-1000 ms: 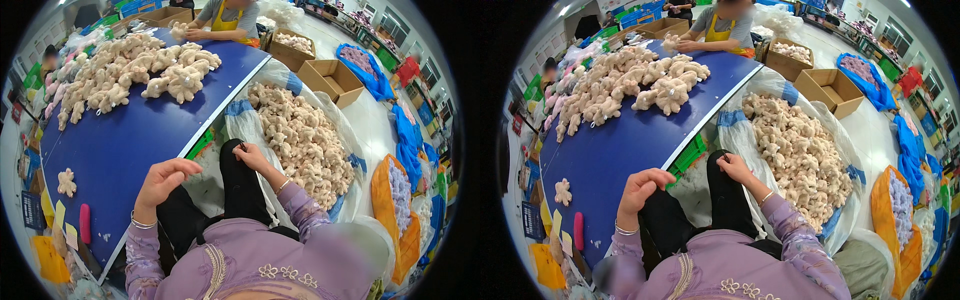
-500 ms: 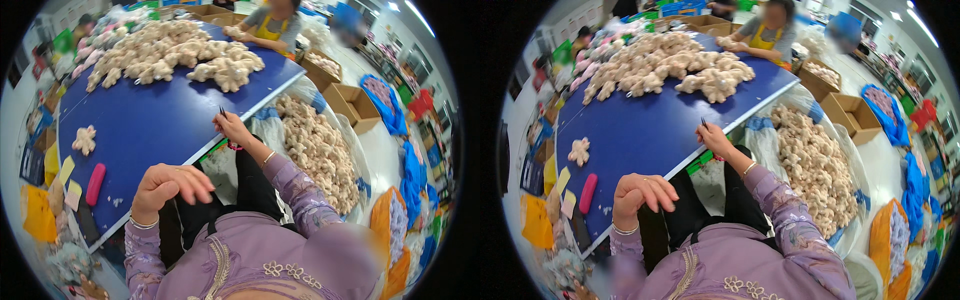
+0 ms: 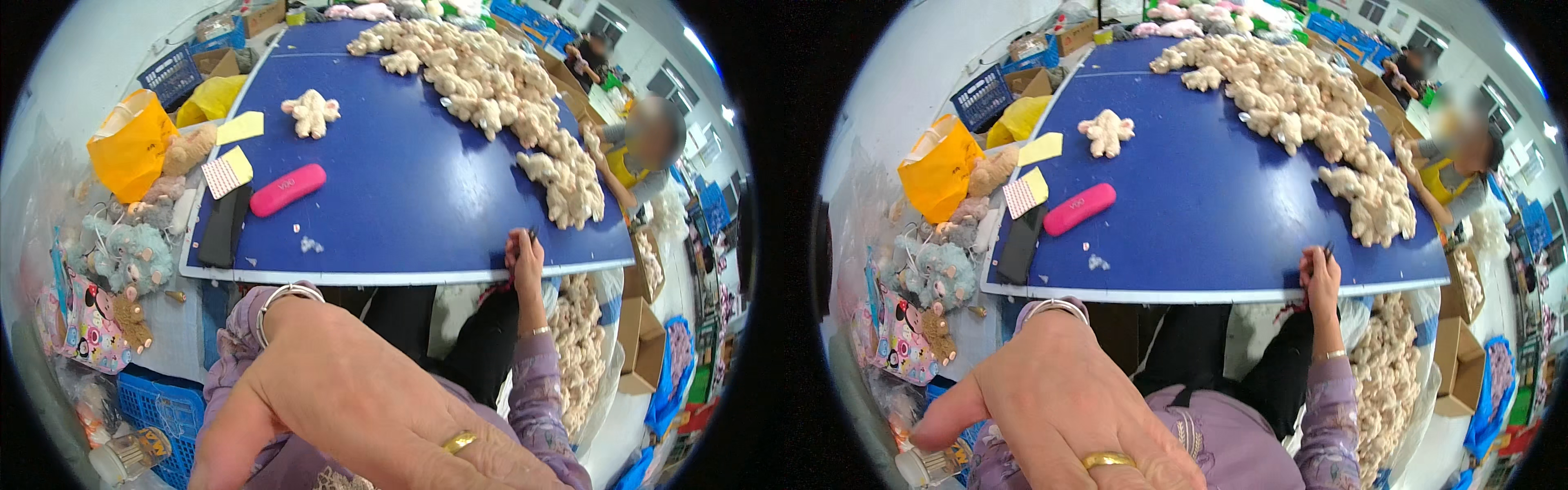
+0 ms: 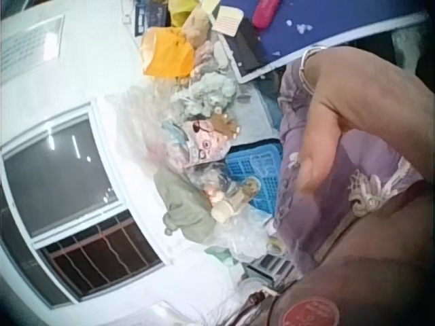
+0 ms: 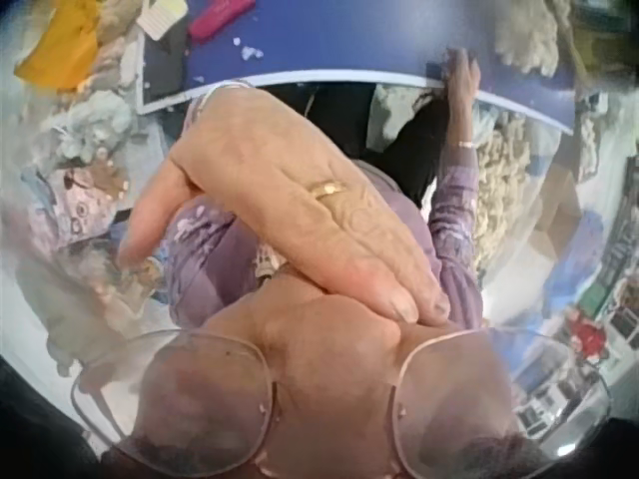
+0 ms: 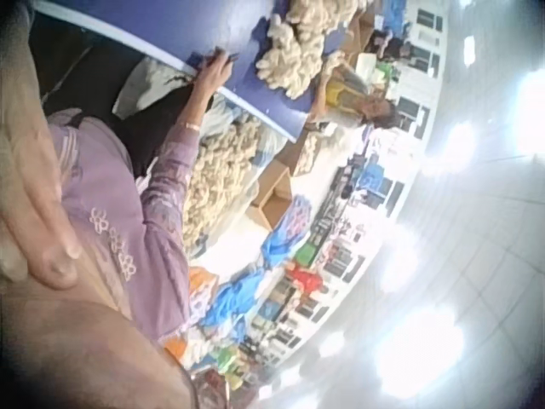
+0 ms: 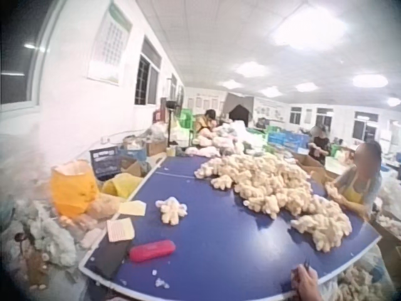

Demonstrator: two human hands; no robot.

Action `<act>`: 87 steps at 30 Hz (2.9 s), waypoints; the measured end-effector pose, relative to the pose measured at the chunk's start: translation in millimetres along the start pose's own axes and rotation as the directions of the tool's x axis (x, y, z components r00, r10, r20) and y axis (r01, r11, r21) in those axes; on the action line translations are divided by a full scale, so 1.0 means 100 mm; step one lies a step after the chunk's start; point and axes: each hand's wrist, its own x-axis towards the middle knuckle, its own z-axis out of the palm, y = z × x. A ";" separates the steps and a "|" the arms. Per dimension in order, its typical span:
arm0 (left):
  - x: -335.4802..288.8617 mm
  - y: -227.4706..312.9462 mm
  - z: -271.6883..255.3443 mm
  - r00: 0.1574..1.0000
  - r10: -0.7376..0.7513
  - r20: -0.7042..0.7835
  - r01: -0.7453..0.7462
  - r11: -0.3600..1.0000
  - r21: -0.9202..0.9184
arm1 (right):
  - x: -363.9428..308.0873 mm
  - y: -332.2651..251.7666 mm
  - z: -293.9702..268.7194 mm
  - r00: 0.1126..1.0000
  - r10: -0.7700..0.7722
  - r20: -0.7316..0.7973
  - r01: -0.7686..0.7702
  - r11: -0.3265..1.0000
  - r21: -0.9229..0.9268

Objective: The person repeatedly picks up small beige stuffed animals from a blue table, uses scissors to trim loose threads or tags, and places the finished items into a large white sack. The process is continuous and repetitive throughout the clip.

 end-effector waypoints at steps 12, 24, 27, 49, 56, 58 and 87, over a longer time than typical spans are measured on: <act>-0.30 -0.27 -0.86 0.944 -0.132 -0.303 0.153 0.987 0.049 | 1.05 -0.33 0.16 0.927 0.180 0.329 -0.068 0.943 -0.325; -1.90 0.32 -5.55 0.254 -0.017 -0.967 0.927 -0.280 0.248 | 2.38 -0.23 0.34 0.639 0.193 0.745 0.205 0.890 -0.407; -2.53 0.90 -6.01 0.409 0.280 -0.868 0.773 -0.612 0.167 | 2.42 -0.22 0.15 0.678 0.265 0.686 0.045 0.916 -0.398; -2.83 1.64 -5.71 0.067 0.380 -0.922 0.487 -0.819 -0.302 | 5.99 -2.12 2.47 0.868 0.323 0.378 0.101 0.630 -0.770; -2.75 1.66 -5.77 -0.061 0.332 -0.941 0.482 -0.816 -0.319 | 8.04 -1.44 3.19 0.794 -0.014 0.607 0.564 0.388 -0.729; -2.72 1.66 -5.80 -0.116 0.319 -0.941 0.466 -0.819 -0.335 | 8.52 -1.16 3.36 0.822 -0.081 0.564 0.556 0.327 -0.764; -2.76 1.57 -5.90 -0.092 0.280 -0.956 0.329 -0.897 -0.295 | 7.91 -0.70 3.73 0.633 0.003 0.774 0.646 0.549 -0.530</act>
